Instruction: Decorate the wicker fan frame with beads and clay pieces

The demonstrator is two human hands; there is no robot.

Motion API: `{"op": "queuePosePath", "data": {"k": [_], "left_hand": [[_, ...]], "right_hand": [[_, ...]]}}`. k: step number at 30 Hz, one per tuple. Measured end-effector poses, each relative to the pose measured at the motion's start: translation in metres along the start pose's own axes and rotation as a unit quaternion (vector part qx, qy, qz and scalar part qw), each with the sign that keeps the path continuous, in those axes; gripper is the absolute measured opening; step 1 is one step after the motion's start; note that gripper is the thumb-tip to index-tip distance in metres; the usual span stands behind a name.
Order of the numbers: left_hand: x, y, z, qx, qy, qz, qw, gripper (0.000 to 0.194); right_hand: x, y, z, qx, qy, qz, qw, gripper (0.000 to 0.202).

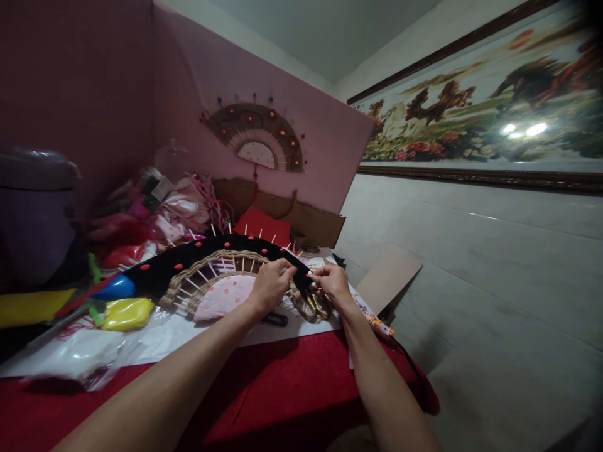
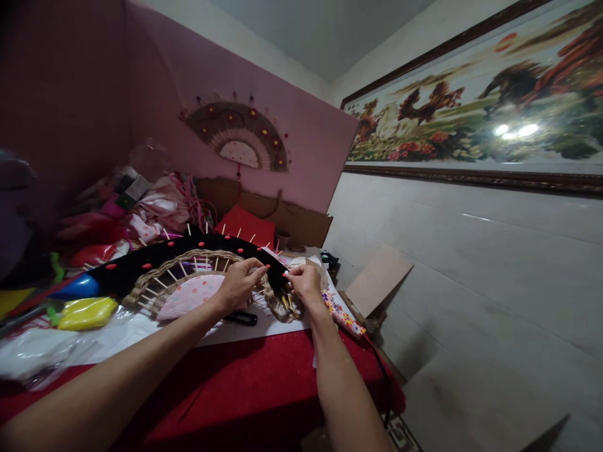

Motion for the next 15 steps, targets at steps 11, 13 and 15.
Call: {"op": "queuePosePath", "data": {"k": [11,13,15], "left_hand": [[0.0012,-0.0006,-0.0004,0.003,0.006,-0.003,1.0,0.023],[0.001,-0.0006,-0.0006,0.004,0.01,-0.001,1.0,0.022],[0.001,-0.0007,0.0,0.008,0.016,0.0,1.0,0.022]], "right_hand": [[0.0016,0.0017,0.0017,-0.014,-0.018,-0.004,1.0,0.012],[0.0015,0.0005,0.0007,-0.016,-0.02,-0.008,1.0,0.011],[0.0019,-0.001,-0.0006,-0.016,-0.021,-0.013,1.0,0.011]]}}
Point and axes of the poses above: each hand's wrist, its own y-axis towards the middle knuckle, its own x-axis out of the palm, z = x × y, the point moved 7 cm from there along y, towards the middle knuckle, and after that the axes turned 7 degrees about z, right-handed, at the moved point
